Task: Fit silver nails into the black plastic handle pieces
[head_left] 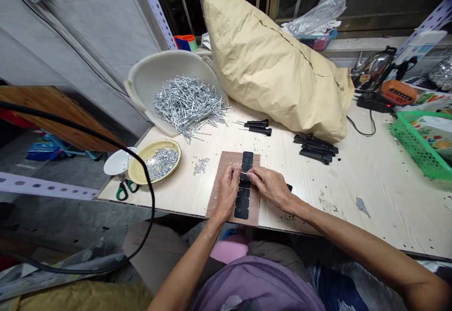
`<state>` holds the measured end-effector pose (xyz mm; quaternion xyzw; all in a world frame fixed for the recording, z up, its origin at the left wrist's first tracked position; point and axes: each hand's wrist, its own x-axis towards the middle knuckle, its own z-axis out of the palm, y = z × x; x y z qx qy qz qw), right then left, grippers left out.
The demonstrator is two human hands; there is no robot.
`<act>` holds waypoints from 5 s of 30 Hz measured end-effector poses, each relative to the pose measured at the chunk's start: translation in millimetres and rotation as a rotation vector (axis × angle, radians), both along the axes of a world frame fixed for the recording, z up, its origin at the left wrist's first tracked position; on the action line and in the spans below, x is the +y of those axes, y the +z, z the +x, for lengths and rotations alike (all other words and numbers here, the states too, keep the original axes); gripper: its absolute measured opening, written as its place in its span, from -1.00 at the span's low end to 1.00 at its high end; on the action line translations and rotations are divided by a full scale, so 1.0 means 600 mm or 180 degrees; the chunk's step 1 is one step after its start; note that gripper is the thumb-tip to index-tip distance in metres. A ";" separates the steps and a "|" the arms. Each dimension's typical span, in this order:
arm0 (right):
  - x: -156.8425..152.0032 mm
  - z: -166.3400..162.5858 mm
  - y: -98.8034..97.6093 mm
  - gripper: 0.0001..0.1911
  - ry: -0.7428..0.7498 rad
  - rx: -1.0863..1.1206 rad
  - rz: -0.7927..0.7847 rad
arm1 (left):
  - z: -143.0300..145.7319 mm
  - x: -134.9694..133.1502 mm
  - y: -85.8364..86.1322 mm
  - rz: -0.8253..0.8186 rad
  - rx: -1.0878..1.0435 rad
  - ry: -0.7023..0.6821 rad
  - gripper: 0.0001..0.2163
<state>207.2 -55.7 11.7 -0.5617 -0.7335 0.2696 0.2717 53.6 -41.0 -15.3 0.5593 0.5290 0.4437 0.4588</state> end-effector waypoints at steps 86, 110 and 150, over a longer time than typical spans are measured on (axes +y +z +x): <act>-0.012 0.016 0.011 -0.78 0.0143 -0.0507 0.0551 | -0.035 0.016 0.057 -0.0530 0.0096 -0.0854 -0.71; 0.004 0.029 -0.009 -0.73 -0.0287 -0.1569 0.0930 | -0.052 0.026 0.032 -0.0301 0.0744 -0.0206 -0.61; 0.051 0.068 -0.049 -0.70 0.1409 -0.2240 0.0895 | -0.069 -0.008 -0.020 0.0363 0.1517 0.0691 -0.53</act>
